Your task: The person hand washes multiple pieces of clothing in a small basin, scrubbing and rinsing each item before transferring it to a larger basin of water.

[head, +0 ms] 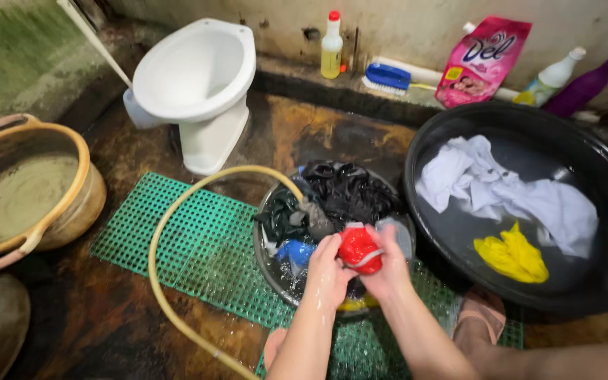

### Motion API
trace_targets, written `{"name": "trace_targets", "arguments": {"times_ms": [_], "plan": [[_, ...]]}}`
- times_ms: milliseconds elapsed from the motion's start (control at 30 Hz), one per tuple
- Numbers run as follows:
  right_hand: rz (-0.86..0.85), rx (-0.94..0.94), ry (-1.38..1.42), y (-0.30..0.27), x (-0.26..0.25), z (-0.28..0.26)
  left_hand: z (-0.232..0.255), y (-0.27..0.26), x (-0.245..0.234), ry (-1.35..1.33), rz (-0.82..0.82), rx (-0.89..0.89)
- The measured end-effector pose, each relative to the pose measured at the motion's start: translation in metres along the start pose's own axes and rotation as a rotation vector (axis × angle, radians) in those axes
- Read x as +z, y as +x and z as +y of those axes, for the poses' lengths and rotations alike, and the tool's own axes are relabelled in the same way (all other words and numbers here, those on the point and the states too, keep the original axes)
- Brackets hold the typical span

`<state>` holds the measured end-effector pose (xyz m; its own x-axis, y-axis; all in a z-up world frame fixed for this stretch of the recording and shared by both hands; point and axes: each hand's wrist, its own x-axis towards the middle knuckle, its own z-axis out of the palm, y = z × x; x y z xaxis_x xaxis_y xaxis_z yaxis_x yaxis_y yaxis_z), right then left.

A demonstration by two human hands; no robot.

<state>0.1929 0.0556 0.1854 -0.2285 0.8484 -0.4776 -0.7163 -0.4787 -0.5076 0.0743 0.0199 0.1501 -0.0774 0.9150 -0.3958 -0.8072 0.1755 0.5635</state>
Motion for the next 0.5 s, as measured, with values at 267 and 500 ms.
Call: {"name": "trace_targets", "arguments": {"times_ms": [267,500], "plan": [[-0.32,-0.879,-1.215,-0.017,0.025,0.055,-0.035,0.027,-0.058,-0.455,-0.318,-0.146],[-0.246,-0.645,-0.986,-0.016,0.03,0.068,-0.054,0.028,-0.06,-0.415,-0.172,-0.093]]}}
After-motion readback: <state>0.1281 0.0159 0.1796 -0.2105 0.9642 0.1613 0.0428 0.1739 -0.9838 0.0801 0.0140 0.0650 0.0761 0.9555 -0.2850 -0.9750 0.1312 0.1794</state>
